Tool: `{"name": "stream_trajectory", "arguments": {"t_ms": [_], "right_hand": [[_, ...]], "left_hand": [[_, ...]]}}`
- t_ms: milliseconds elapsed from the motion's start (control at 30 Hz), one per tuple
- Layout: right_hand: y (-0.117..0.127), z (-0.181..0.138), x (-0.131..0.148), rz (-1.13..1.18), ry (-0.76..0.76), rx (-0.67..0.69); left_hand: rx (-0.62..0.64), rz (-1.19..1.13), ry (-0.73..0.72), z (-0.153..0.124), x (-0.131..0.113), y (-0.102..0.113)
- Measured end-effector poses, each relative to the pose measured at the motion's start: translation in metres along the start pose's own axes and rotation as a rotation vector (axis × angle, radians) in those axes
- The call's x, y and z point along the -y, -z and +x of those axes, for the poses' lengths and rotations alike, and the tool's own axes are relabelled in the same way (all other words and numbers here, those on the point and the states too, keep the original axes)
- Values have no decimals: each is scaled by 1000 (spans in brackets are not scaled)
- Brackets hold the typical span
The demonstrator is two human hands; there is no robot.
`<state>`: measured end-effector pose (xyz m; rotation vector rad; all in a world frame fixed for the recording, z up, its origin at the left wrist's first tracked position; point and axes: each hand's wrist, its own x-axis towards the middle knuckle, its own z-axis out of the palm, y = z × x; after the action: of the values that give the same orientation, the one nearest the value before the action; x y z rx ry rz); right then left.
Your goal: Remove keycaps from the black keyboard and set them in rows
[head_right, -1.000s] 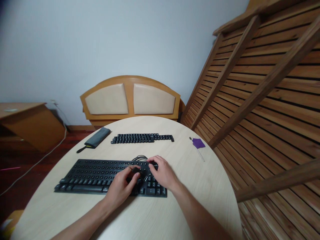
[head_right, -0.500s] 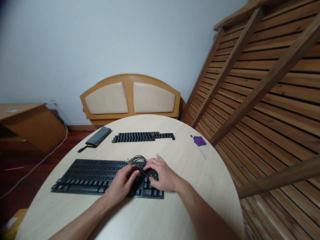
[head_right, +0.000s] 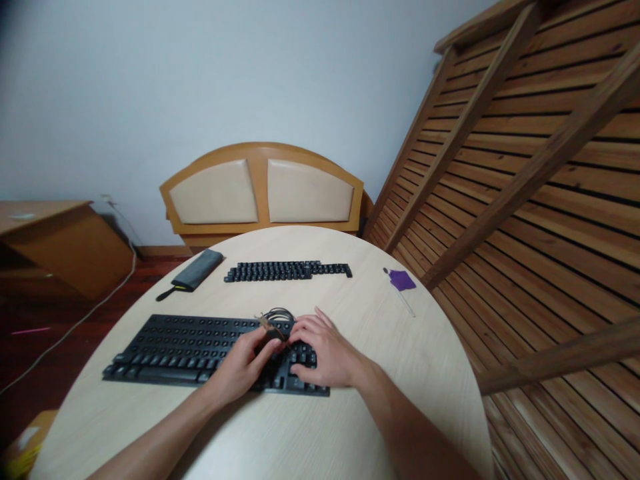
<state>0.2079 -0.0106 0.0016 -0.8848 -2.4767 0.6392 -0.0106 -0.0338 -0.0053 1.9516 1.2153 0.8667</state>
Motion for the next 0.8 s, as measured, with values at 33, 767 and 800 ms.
{"name": "stream_trajectory", "arguments": {"t_ms": [33,767,800], "right_hand": [[0,0,0,-2,1,-1],[-8,-2,-3,16,57,-120],[-9,-2,-3,23,49,-122]], "left_hand": [[3,4,-16,0,0,0],[26,23,-68,-1,-5,-3],[13,11,-49,-1,-4,-4]]}}
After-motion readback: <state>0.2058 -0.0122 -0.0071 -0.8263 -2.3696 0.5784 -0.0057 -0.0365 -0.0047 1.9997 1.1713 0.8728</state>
